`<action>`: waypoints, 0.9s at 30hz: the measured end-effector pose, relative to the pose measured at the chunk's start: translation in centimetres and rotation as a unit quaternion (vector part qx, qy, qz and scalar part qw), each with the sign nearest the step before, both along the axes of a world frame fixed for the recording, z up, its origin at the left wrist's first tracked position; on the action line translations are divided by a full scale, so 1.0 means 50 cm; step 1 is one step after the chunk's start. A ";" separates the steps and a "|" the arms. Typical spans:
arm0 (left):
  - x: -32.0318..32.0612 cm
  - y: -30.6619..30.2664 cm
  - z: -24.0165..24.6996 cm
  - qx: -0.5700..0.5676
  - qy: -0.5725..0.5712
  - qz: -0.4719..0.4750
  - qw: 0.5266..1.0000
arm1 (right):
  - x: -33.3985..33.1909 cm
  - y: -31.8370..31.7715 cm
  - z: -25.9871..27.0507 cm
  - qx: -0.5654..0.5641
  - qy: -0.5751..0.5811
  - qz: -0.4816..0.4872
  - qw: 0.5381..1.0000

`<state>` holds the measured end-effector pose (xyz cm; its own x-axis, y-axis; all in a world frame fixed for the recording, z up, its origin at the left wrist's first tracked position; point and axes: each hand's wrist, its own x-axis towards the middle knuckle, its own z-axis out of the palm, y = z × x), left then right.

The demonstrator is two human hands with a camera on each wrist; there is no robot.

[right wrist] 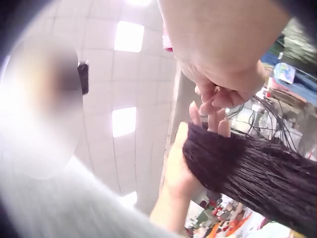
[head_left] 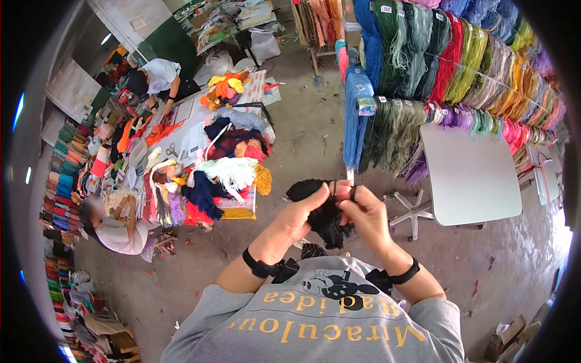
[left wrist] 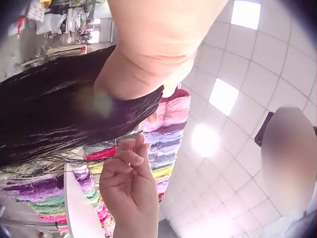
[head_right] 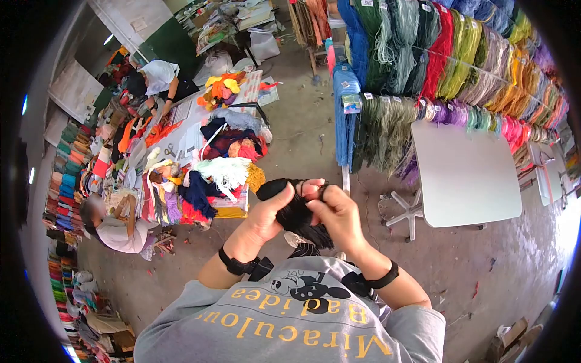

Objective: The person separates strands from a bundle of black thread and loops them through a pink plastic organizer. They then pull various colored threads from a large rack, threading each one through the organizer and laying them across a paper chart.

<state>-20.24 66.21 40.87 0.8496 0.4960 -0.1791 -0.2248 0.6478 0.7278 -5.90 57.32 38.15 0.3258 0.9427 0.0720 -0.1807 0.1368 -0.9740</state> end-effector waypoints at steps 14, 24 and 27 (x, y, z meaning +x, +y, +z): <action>-0.005 0.003 -0.005 -0.047 0.009 0.119 0.992 | 0.001 -0.022 0.011 -0.005 0.089 0.051 0.995; -0.012 0.010 0.004 0.037 0.065 0.157 0.985 | 0.008 -0.028 -0.015 -0.008 0.178 0.057 0.982; -0.010 0.010 0.011 0.040 0.061 0.170 0.983 | 0.009 -0.028 -0.018 -0.008 0.182 0.066 0.981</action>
<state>-20.75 66.73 41.42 0.6074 0.7638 -0.2184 -0.3251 0.4899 0.8089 -5.46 55.90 37.23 0.2014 0.9786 -0.0421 -0.5314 0.0730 -0.8440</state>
